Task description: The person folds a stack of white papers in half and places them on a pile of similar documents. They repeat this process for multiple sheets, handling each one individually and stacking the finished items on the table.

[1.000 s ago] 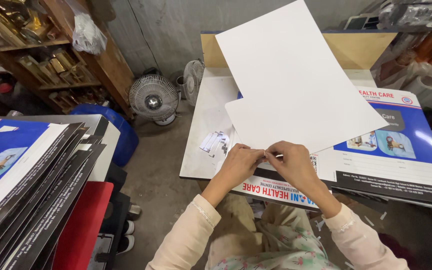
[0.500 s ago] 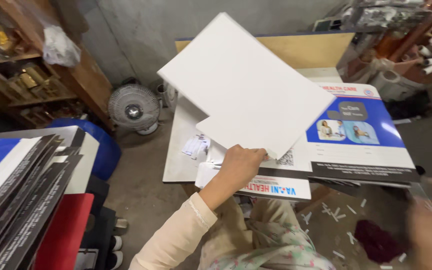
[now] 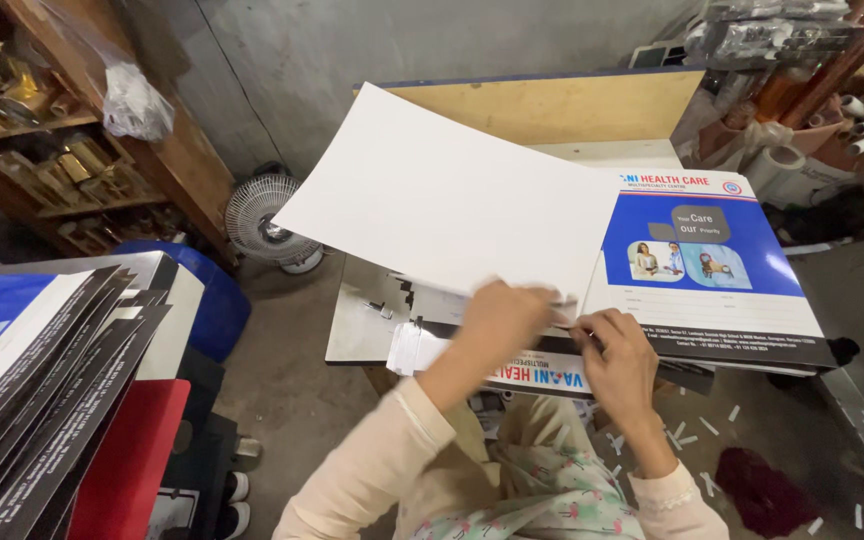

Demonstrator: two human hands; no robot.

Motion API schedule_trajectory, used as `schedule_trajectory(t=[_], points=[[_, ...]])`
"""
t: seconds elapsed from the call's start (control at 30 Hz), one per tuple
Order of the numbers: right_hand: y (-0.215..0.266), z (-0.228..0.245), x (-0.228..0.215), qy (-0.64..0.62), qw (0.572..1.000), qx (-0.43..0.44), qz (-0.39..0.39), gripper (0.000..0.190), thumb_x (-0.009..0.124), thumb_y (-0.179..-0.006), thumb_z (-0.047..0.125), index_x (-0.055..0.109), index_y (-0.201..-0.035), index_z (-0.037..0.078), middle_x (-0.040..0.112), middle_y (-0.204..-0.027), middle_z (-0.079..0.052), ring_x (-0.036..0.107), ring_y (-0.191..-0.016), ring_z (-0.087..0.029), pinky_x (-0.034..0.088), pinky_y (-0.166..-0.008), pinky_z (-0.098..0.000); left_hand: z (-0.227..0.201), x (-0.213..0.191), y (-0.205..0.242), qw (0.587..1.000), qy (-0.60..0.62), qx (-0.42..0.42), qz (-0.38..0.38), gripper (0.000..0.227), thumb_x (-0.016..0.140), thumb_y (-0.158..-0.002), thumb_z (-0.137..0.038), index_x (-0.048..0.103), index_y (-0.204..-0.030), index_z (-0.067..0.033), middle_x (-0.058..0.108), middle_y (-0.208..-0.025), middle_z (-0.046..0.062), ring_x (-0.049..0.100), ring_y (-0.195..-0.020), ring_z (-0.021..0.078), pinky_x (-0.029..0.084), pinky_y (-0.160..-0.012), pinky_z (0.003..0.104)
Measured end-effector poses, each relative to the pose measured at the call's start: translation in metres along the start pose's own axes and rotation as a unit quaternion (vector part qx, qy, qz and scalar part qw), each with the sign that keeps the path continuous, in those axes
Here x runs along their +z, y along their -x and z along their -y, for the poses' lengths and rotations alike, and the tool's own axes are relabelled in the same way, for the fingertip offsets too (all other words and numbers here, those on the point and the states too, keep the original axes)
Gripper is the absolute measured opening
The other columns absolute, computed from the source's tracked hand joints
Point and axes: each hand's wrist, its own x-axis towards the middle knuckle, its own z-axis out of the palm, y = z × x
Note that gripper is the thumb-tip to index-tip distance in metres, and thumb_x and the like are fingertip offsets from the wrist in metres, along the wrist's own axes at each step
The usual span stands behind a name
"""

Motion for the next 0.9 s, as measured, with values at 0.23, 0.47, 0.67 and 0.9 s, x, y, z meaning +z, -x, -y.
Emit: schedule_trajectory(t=[0.23,0.47,0.67,0.9], points=[[-0.019,-0.054,0.006,-0.022,0.980,0.162,0.113,0.022,0.069,-0.087,0.026,0.076,-0.094,0.006,0.071,-0.088,-0.009,0.067,-0.080,-0.031,0.050,-0.073,-0.0411,0.130,-0.007,0.018,0.964,0.138,-0.226,-0.003,0.055,0.082,-0.086,-0.040,0.060,-0.122,-0.0045,0.072,-0.108,0.021,0.071,-0.096,0.0356,0.058,-0.080,0.044],[-0.028,-0.043,0.012,0.230,0.964,0.067,0.118,0.032,0.064,-0.099,0.033,0.075,-0.085,0.007,0.072,-0.086,-0.011,0.066,-0.085,-0.032,0.044,-0.084,-0.0496,0.112,0.043,0.021,0.957,-0.055,-0.271,0.085,0.066,0.078,-0.087,-0.040,0.051,-0.135,-0.0047,0.048,-0.142,0.025,0.066,-0.108,0.0389,0.056,-0.084,0.048],[-0.042,0.010,-0.001,0.329,0.938,0.034,0.101,0.055,0.077,-0.080,0.042,0.065,-0.117,0.003,0.065,-0.121,-0.013,0.060,-0.114,-0.032,0.043,-0.097,-0.0482,0.126,0.049,0.031,0.972,-0.107,-0.188,0.089,0.062,0.056,-0.098,-0.049,0.045,-0.144,-0.0084,0.027,-0.159,0.027,0.023,-0.149,0.0402,0.024,-0.108,0.069],[-0.028,0.086,0.085,0.055,0.937,-0.093,0.331,0.107,0.071,-0.086,0.056,0.020,-0.151,-0.013,0.022,-0.158,-0.034,0.018,-0.151,-0.043,0.015,-0.122,-0.0489,0.132,0.061,0.043,0.975,-0.100,-0.176,0.086,0.058,0.045,-0.102,-0.043,0.043,-0.151,-0.0108,0.025,-0.165,0.021,0.021,-0.153,0.0385,0.020,-0.112,0.068]])
